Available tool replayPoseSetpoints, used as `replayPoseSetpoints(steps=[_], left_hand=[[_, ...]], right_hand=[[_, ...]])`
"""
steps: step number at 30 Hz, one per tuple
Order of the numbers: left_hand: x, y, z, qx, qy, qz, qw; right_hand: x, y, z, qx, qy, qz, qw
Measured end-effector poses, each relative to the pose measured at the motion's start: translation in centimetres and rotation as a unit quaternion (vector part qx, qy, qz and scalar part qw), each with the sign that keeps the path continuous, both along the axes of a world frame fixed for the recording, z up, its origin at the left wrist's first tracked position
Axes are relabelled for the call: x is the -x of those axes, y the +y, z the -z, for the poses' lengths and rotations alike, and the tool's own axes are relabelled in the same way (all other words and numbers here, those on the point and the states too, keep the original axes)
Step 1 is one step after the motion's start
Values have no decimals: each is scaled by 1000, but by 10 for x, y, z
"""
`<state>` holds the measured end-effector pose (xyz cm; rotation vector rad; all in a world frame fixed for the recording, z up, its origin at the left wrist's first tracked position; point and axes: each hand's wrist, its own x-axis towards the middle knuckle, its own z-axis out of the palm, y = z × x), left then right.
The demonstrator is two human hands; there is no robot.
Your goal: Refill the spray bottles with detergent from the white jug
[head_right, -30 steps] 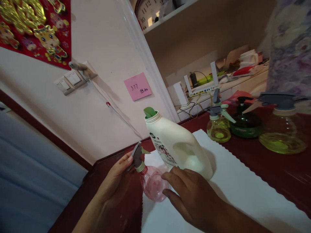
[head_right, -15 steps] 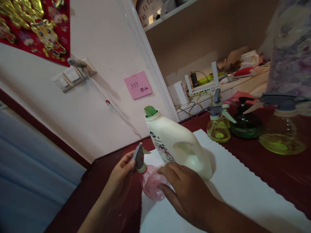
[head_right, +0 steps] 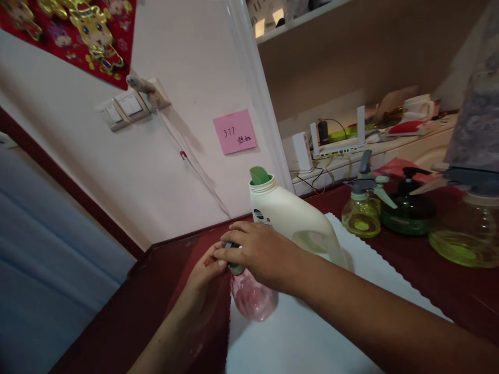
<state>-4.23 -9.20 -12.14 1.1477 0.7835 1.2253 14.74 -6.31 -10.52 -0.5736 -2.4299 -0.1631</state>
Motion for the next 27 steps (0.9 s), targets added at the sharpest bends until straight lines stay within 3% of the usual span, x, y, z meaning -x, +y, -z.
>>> replayPoseSetpoints(steps=[7, 14, 20, 27], left_hand=[[8, -6, 19, -9, -96, 37, 995], [0, -7, 38, -32, 14, -10, 999], [-9, -5, 40, -62, 80, -76, 992], [-15, -7, 39, -90, 85, -79, 989]], right_hand=[[0, -6, 0, -7, -7, 26, 1000], [3, -9, -2, -21, -12, 32, 999], [3, -13, -5, -26, -36, 38, 998], [2, -14, -9, -26, -34, 45, 998]])
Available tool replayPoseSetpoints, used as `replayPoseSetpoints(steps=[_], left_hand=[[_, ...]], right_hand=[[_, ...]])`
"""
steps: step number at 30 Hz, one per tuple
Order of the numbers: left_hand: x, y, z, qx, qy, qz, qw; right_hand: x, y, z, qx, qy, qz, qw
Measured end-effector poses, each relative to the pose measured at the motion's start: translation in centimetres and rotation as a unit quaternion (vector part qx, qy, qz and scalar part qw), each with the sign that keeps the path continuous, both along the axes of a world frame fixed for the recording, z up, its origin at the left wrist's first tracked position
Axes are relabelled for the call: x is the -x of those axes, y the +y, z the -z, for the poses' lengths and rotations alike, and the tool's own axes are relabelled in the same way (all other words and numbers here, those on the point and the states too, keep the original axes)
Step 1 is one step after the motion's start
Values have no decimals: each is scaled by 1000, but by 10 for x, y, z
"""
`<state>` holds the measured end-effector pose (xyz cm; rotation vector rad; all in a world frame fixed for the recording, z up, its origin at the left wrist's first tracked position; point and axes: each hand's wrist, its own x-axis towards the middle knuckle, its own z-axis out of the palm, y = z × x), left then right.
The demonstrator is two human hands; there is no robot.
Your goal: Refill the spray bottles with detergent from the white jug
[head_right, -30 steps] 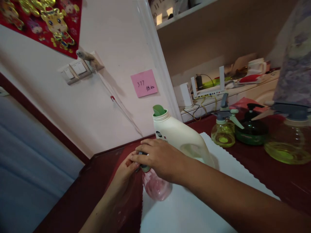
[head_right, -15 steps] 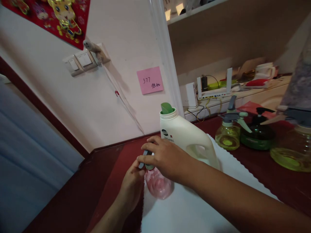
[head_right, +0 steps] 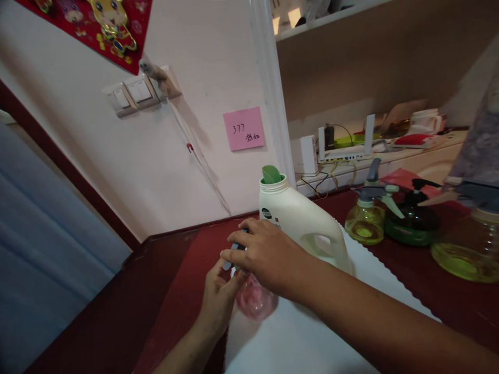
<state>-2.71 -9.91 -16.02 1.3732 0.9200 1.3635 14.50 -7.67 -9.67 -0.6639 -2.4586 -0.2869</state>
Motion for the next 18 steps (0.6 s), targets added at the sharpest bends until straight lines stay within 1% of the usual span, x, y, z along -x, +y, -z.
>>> replayPoseSetpoints(steps=[5, 8, 12, 15, 18], left_hand=[[2, 1, 4, -21, 40, -15, 999], [1, 1, 5, -25, 36, -14, 999], [0, -2, 4, -33, 16, -10, 999], [0, -2, 6, -29, 20, -24, 999], [1, -1, 8, -6, 12, -50, 999]], right_hand=[[-3, 4, -1, 6, 32, -6, 999], [1, 7, -5, 26, 0, -20, 999], [6, 7, -10, 57, -33, -8, 998], [7, 4, -10, 65, -35, -6, 997], [7, 2, -9, 71, -34, 0, 997]])
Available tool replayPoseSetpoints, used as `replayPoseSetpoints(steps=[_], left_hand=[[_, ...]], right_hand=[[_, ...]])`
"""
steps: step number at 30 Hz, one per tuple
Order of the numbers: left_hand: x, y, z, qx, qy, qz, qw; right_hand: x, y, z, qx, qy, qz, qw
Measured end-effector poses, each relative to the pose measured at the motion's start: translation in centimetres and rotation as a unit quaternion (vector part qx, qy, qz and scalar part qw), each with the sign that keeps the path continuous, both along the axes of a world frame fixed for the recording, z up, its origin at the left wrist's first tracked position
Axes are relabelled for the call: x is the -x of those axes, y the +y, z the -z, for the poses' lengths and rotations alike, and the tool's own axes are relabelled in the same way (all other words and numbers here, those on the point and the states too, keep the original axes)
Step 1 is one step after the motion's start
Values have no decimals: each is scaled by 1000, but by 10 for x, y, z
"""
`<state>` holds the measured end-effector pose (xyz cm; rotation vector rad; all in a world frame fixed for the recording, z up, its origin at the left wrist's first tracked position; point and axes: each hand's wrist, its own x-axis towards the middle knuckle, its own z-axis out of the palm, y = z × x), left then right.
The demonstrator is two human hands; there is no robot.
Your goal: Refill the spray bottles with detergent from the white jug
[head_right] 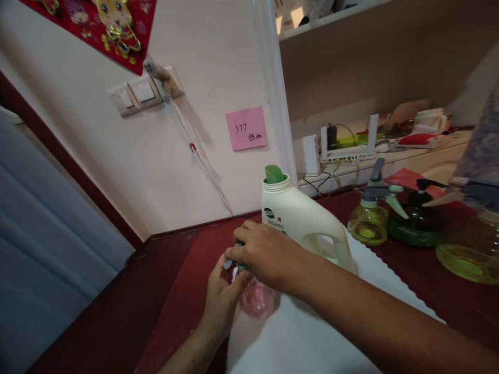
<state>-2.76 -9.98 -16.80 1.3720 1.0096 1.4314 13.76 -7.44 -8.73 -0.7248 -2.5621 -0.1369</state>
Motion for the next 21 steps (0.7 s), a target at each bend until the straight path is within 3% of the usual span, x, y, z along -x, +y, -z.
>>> replayPoseSetpoints(steps=[5, 9, 14, 21], left_hand=[[-4, 2, -5, 37, -1, -14, 999], [-5, -1, -9, 5, 6, 20, 1000], [-2, -4, 0, -16, 2, 56, 998], [-9, 1, -1, 6, -27, -3, 1000]], right_hand=[[2, -1, 0, 22, -3, 16, 1000], [2, -1, 0, 33, -4, 12, 999], [2, -2, 0, 36, -4, 10, 999], [4, 0, 3, 34, 0, 16, 999]])
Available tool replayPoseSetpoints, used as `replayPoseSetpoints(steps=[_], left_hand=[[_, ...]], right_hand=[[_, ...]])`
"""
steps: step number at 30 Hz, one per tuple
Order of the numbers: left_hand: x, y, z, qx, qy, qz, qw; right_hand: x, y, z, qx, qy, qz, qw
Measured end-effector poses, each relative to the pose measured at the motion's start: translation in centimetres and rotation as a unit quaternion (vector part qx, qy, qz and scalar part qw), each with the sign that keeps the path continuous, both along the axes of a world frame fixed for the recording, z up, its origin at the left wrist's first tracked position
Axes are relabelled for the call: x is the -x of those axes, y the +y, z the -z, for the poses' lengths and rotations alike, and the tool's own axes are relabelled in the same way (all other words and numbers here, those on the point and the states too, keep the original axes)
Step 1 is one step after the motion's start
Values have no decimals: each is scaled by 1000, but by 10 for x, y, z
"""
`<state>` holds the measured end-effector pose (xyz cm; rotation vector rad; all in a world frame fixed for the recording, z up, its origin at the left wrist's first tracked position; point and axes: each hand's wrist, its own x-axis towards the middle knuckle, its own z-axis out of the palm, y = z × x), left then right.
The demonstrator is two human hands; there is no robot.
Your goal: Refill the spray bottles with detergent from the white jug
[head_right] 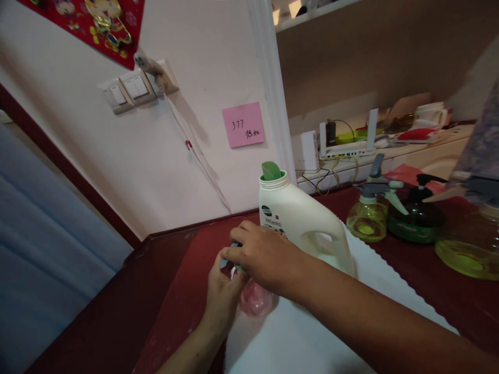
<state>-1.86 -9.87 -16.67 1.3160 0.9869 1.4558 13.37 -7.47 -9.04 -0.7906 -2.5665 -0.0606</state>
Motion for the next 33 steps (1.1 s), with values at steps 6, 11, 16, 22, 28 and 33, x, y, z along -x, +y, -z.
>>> replayPoseSetpoints(steps=[6, 11, 16, 22, 28, 33], left_hand=[[8, 1, 3, -38, 31, 42, 998], [16, 4, 10, -52, 70, 71, 994], [2, 2, 1, -19, -2, 41, 999], [3, 1, -4, -25, 21, 44, 998], [15, 2, 7, -40, 57, 97, 993], [6, 1, 0, -7, 5, 47, 999]], right_hand=[[-3, -1, 2, 16, -6, -5, 1000], [-2, -1, 2, 26, -7, 4, 1000], [-1, -4, -2, 32, -13, 6, 999], [0, -2, 2, 33, -12, 8, 999], [-1, -3, 0, 41, -14, 18, 999], [0, -6, -2, 47, -23, 22, 998]])
